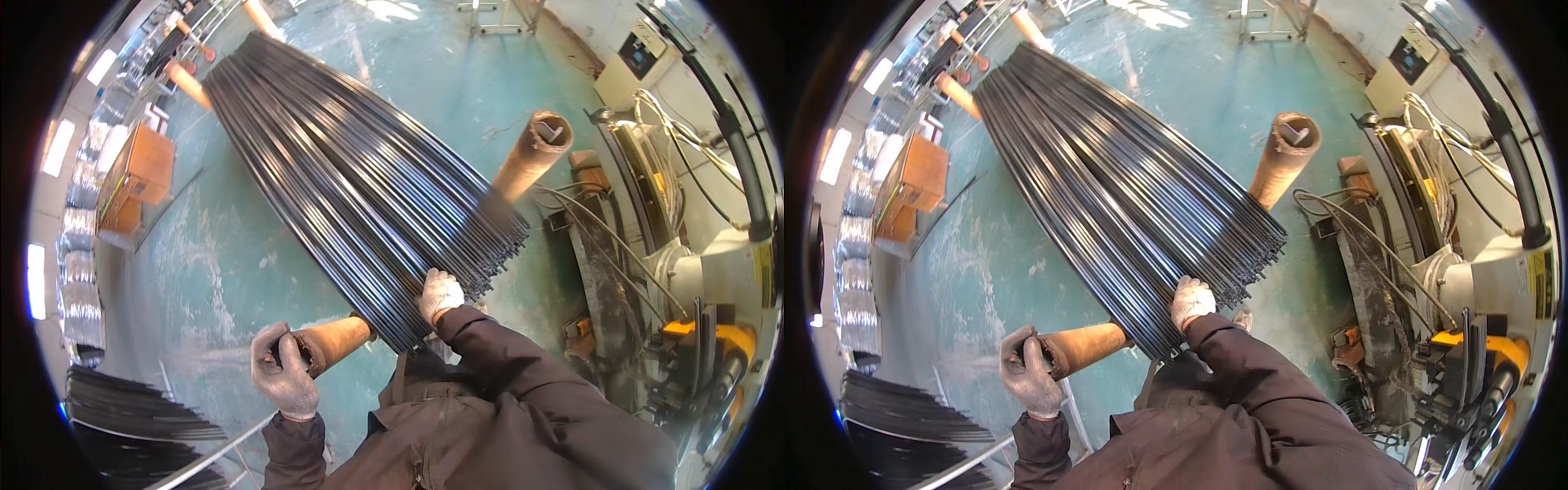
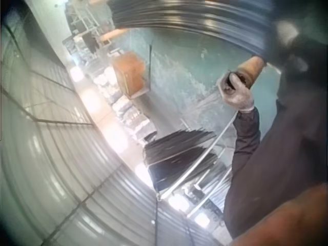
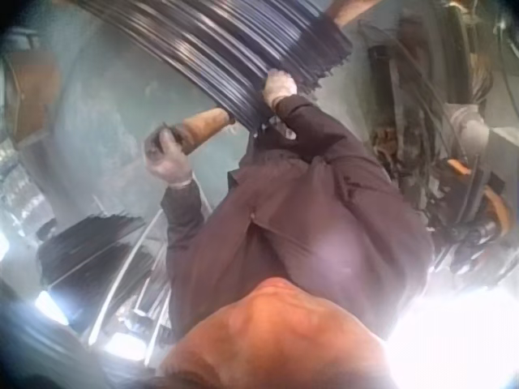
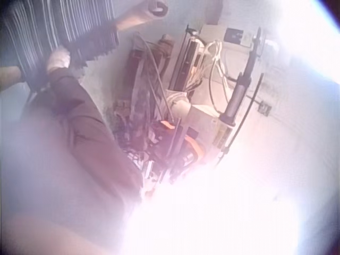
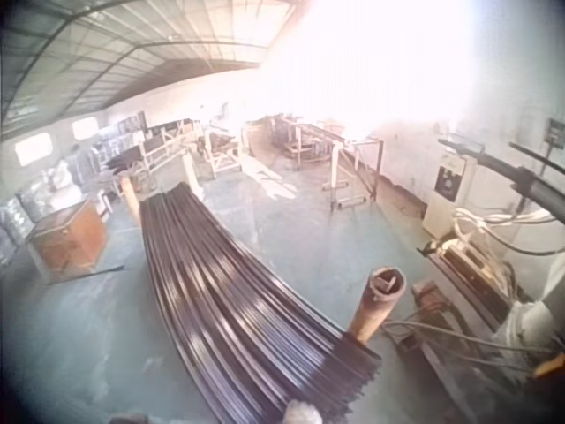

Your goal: The person repeatedly picks up bundles of long metal rods from a floor rack and feeds them into a yellow and white bending machine. The rods are processed by the machine and then placed onto a vertical output rack. This cycle is repeated continuously throughout the clip.

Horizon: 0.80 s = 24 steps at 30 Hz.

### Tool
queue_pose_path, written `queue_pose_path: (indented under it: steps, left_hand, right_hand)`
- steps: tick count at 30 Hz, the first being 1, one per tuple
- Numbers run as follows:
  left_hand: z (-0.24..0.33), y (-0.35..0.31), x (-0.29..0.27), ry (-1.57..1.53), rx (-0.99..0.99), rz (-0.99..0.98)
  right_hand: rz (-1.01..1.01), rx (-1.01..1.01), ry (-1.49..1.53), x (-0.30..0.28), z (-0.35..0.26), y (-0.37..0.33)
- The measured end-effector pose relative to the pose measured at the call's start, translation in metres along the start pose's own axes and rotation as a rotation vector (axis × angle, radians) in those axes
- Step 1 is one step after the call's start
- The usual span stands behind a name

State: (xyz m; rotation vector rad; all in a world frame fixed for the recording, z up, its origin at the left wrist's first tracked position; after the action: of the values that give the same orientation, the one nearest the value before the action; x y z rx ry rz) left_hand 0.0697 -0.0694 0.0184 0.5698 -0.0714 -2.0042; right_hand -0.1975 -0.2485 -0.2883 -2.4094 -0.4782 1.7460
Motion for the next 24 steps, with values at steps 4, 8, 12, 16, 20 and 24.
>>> queue_pose_path:
  steps: [4,8,12,16,20,24]
  left_hand:
    - [0.004,0.002,-0.002,-0.024,0.048,0.048]
    - [0.007,0.001,-0.005,-0.013,0.114,0.078]
    - [0.003,-0.001,-0.007,-0.042,0.093,0.121]
    - [-0.001,-0.004,-0.010,-0.055,0.059,0.174]
    - [0.014,-0.004,-0.011,0.015,0.112,0.194]
    - [0.069,-0.018,0.001,0.265,0.421,0.199]
  right_hand:
    - [-0.059,-0.005,0.143,-0.008,0.011,0.008]
    - [-0.103,-0.022,0.081,-0.020,0.019,0.026]
    - [-0.172,-0.051,-0.028,-0.035,0.024,0.035]
    - [-0.248,-0.098,-0.039,-0.049,0.020,0.033]
    - [-0.423,0.210,0.501,-0.045,0.030,0.017]
    - [-0.520,0.349,0.977,-0.042,0.026,0.011]
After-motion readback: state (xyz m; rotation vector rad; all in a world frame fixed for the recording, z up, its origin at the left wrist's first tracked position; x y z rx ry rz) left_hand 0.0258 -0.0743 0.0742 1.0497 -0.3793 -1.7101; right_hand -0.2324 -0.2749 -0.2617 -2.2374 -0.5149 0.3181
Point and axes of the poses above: each hand's wrist, its own y-axis towards the middle knuckle, its own x-axis out of the palm, z = x × y, the point moved 10 cm from there along y, towards the middle knuckle, and after that the axes turned 15 degrees about z, right-handed, at the moved point
